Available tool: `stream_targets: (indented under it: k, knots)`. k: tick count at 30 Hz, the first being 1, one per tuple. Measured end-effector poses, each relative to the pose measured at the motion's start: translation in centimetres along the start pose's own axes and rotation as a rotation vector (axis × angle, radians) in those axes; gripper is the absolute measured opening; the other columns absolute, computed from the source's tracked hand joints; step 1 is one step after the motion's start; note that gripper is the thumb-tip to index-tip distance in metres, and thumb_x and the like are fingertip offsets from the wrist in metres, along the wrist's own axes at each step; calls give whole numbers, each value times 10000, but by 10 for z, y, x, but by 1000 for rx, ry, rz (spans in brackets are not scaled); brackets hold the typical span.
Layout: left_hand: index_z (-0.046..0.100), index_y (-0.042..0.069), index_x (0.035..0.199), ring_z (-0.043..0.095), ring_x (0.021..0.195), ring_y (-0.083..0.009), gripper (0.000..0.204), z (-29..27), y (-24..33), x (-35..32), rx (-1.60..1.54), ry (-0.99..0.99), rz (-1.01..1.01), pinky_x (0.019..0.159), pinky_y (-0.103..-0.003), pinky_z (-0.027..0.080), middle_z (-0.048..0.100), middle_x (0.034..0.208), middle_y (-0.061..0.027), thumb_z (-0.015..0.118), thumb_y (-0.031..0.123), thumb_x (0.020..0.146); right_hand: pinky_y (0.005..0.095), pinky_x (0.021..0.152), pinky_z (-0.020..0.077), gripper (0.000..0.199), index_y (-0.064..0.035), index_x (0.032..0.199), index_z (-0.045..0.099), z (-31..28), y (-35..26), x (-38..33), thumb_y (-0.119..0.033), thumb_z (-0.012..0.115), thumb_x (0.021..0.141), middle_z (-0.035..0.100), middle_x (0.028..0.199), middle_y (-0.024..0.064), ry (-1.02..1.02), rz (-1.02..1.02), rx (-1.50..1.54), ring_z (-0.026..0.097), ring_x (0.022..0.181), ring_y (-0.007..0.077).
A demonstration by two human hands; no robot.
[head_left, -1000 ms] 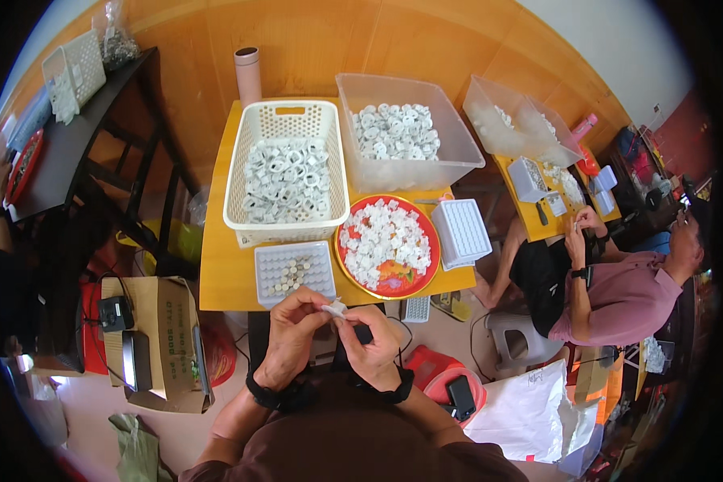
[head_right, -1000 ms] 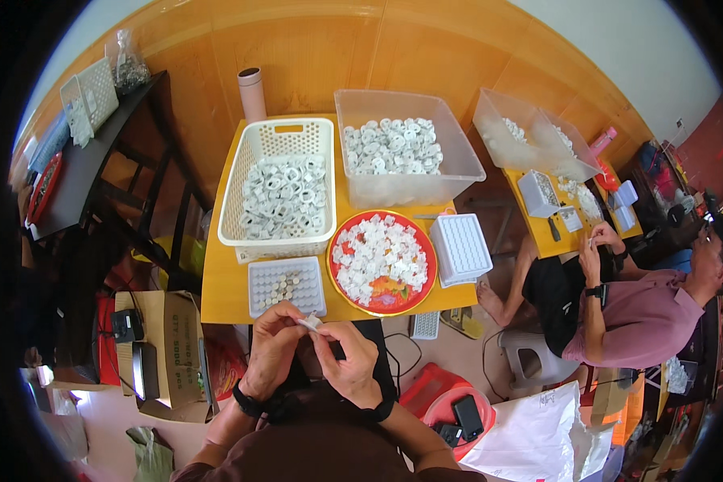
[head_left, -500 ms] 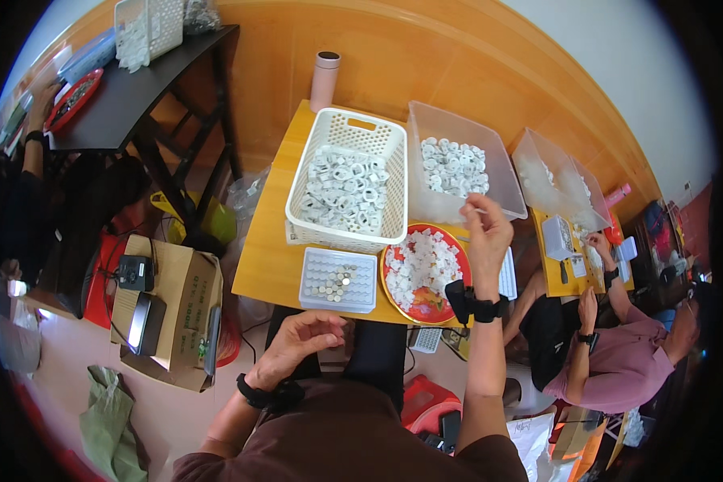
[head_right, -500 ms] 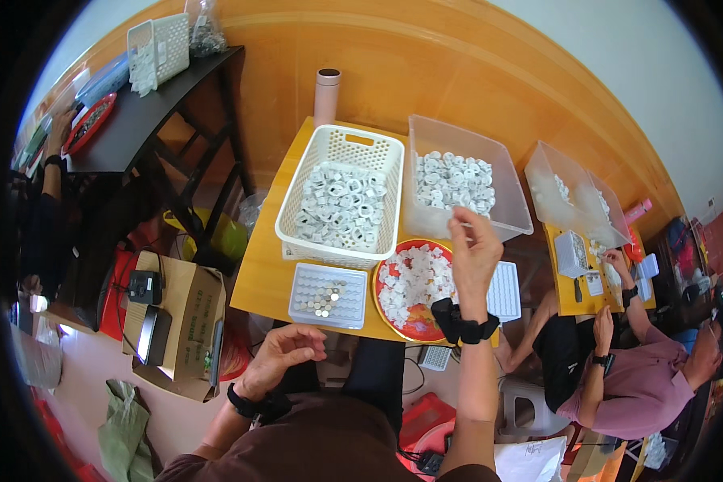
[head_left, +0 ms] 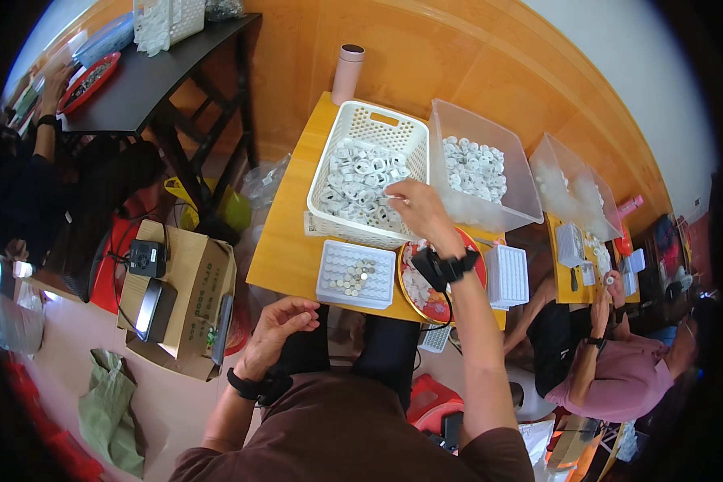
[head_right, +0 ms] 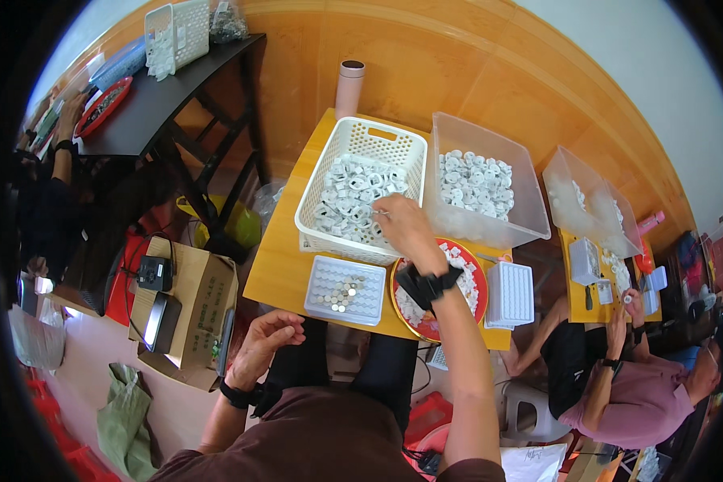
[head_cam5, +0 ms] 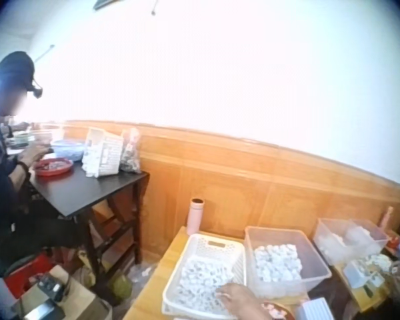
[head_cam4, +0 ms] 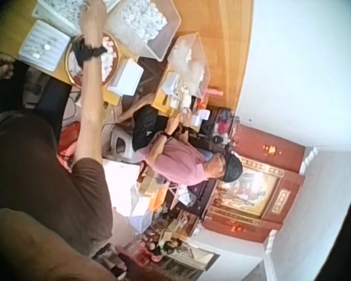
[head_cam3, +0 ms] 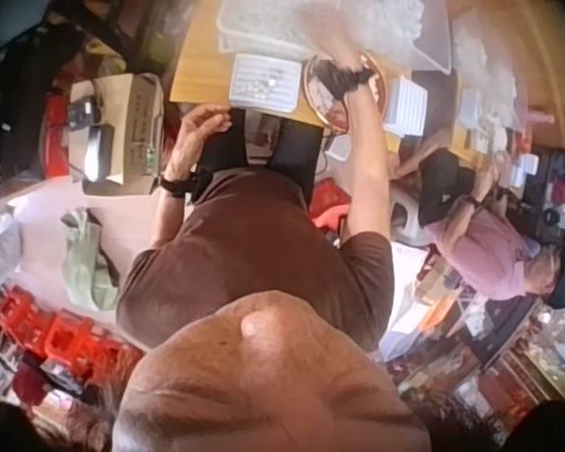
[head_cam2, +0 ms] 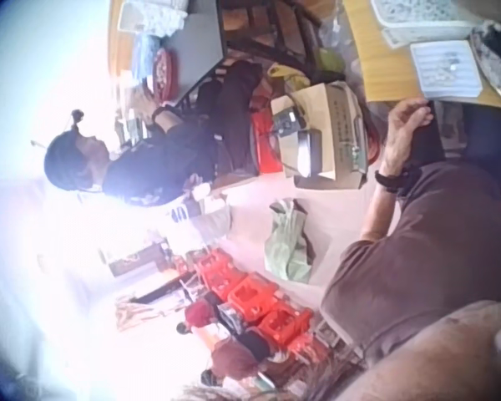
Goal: The person picks up a white plastic base and a small metal disc, then presses the disc into the base by hand. They then add a white plastic cover from a tray, snap the components together, and place the assembled unit into a white plastic grid.
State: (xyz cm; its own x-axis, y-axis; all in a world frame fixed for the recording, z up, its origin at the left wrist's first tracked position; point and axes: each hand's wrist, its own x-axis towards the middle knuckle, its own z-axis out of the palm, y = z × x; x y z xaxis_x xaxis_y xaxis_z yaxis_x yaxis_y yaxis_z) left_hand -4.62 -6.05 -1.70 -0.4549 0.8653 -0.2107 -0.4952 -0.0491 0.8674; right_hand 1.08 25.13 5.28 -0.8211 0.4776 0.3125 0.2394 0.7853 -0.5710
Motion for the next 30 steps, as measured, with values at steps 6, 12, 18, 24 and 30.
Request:
stream_targets:
  k: [6, 12, 18, 24, 30]
  knots:
    - [572, 5, 1039, 602, 858, -137, 207, 8, 0, 3, -13, -54, 7, 807, -274, 490, 600, 979, -72, 576, 120, 867, 337, 1001, 327, 427, -110, 1230, 515, 48, 31, 20, -228, 532, 820, 490, 1224, 177, -791, 139, -128, 442, 1168, 324]
    - [571, 6, 1034, 602, 856, -132, 206, 2, -2, -1, -5, -45, -3, 806, -271, 491, 600, 985, -75, 577, 128, 869, 319, 838, 427, 460, -125, 1177, 565, 45, 30, 24, -181, 625, 724, 549, 1101, 188, -866, 105, 51, 547, 997, 275]
    - [571, 6, 1030, 598, 859, -129, 195, 4, -1, -4, -4, -43, -8, 800, -267, 490, 601, 988, -76, 566, 124, 875, 329, 593, 457, 371, -103, 1051, 613, 48, 34, 23, -125, 651, 683, 618, 696, 106, -853, 17, 95, 589, 627, 236]
    - [572, 11, 1033, 596, 864, -125, 193, 5, -6, -6, -38, -49, -13, 797, -263, 491, 602, 995, -73, 567, 122, 874, 337, 647, 457, 265, -55, 930, 616, 58, 48, 23, -99, 632, 669, 611, 761, 125, -599, -40, -19, 596, 726, 263]
    - [576, 15, 1034, 596, 868, -125, 195, 9, -7, -5, -34, -60, -31, 793, -261, 493, 606, 993, -63, 578, 117, 867, 303, 703, 449, 237, -31, 877, 604, 56, 38, 17, -122, 682, 672, 578, 784, 86, -544, -183, 196, 556, 778, 207]
